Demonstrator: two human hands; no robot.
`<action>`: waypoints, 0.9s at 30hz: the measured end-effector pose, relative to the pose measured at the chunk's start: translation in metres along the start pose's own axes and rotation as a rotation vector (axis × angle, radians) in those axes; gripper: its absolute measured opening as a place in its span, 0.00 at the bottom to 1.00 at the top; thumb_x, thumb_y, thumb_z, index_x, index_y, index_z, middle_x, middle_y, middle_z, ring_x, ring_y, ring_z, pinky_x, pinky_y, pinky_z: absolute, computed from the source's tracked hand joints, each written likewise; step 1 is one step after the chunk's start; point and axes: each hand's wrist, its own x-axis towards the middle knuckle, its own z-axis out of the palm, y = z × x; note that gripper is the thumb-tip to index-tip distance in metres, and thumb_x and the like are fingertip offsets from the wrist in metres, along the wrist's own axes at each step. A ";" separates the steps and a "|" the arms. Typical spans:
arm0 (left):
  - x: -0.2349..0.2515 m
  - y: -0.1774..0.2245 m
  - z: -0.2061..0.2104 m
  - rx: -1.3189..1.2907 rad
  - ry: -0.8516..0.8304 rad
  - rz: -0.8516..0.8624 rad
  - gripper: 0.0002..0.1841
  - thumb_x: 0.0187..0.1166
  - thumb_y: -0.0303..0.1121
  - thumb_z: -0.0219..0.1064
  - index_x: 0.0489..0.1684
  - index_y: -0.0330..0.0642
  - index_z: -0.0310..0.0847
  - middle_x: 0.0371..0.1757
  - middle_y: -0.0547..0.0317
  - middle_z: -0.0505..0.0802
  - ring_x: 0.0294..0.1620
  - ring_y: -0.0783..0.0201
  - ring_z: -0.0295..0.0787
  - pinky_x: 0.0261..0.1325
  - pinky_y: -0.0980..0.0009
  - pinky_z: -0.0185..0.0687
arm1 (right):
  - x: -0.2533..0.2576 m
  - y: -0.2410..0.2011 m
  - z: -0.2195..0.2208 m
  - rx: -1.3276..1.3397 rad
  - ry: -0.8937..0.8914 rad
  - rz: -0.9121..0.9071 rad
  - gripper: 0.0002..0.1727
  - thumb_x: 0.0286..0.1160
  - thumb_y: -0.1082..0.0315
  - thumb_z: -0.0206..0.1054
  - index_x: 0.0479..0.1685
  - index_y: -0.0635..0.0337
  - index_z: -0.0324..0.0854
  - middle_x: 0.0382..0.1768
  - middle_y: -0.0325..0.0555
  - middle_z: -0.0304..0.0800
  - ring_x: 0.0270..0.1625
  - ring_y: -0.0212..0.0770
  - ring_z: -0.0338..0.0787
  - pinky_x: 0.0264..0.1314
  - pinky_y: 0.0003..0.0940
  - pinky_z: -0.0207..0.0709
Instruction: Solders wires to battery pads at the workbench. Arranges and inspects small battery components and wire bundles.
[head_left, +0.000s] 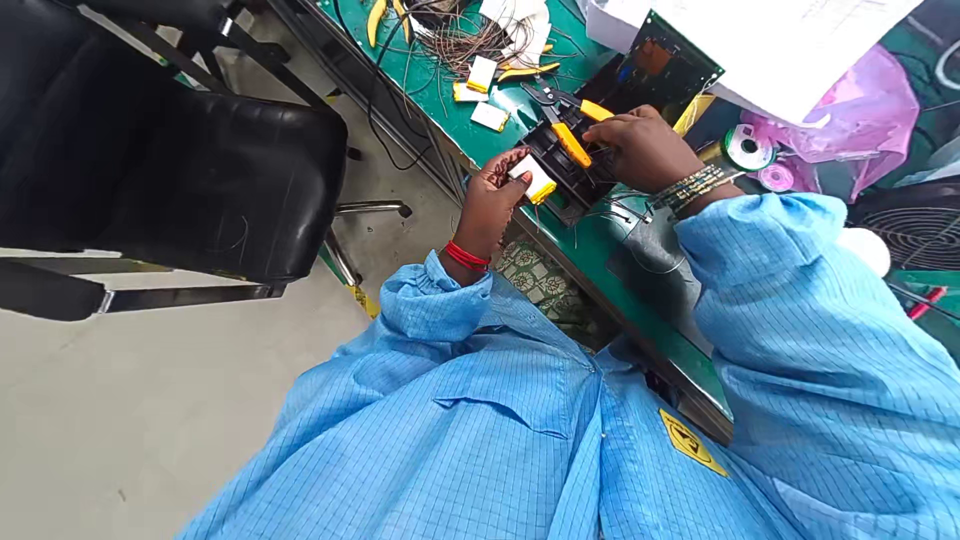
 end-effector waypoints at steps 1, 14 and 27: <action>0.006 0.001 -0.002 0.004 0.010 0.003 0.19 0.85 0.20 0.60 0.74 0.32 0.74 0.61 0.50 0.88 0.50 0.70 0.90 0.54 0.72 0.89 | 0.007 0.002 0.002 -0.022 -0.049 -0.001 0.28 0.69 0.87 0.58 0.67 0.58 0.87 0.71 0.53 0.88 0.75 0.71 0.79 0.72 0.70 0.69; 0.052 0.032 0.017 0.383 -0.246 -0.231 0.17 0.82 0.19 0.62 0.68 0.27 0.78 0.55 0.44 0.88 0.46 0.64 0.88 0.53 0.68 0.86 | 0.035 -0.011 -0.020 -0.452 -0.417 0.047 0.14 0.73 0.82 0.65 0.51 0.63 0.91 0.51 0.62 0.92 0.69 0.71 0.81 0.61 0.68 0.72; 0.087 0.033 0.054 0.361 -0.319 -0.152 0.20 0.81 0.17 0.62 0.72 0.29 0.76 0.66 0.44 0.86 0.55 0.65 0.87 0.58 0.71 0.83 | -0.064 0.021 -0.034 -0.199 -0.211 0.056 0.11 0.75 0.78 0.68 0.48 0.60 0.94 0.46 0.68 0.92 0.57 0.75 0.88 0.58 0.75 0.75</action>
